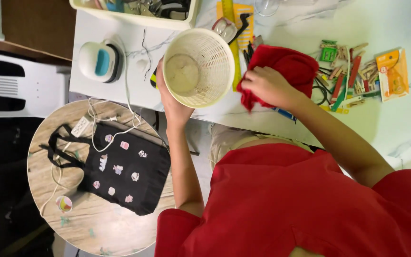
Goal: Tidying up a desk by organizing various office and craft supplies into containers and onto a shelf.
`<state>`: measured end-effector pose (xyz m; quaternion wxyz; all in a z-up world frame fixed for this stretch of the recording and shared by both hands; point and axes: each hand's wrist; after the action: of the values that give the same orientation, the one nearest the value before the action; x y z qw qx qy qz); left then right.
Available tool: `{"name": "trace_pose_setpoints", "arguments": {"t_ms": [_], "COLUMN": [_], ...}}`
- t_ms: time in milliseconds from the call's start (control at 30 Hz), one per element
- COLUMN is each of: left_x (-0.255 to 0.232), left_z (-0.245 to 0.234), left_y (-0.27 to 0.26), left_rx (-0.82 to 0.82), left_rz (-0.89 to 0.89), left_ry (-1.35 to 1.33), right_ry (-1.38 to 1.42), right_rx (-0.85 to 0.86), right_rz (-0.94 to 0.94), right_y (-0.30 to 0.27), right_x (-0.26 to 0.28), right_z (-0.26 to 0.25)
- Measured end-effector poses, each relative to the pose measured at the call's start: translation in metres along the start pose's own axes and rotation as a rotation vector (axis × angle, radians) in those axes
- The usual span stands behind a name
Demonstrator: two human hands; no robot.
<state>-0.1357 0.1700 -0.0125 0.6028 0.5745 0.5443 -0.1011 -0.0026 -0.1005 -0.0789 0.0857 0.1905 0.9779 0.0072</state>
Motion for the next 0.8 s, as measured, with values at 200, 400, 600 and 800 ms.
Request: {"name": "trace_pose_setpoints", "arguments": {"t_ms": [200,400,600,800], "left_x": [0.001,-0.005,-0.025,-0.031], "left_z": [0.01,0.053,0.061,0.062], "left_y": [-0.006,-0.003,0.009,0.018], "left_rx": [0.014,0.038,0.276,0.262], "left_rz": [0.049,0.106,0.338,0.379], "left_ry": [0.126,0.132,0.417,0.371], "right_ry": [0.989,0.834,0.631,0.671], "right_rx": [-0.479,-0.607,-0.419,-0.331], "right_rz": [0.548,0.049,-0.104,-0.084], "right_y": [-0.01,0.016,0.049,0.063], "right_x": [-0.047,-0.018,0.0,-0.007], "right_z": [-0.075,-0.139,-0.002,0.003]}}
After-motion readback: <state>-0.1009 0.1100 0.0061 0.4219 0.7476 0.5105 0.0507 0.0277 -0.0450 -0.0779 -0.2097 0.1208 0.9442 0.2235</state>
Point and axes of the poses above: each hand's wrist, its own y-axis towards the middle knuckle, its own z-axis out of the palm, x = y × z, and after that the axes turned 15 degrees about -y, right-handed
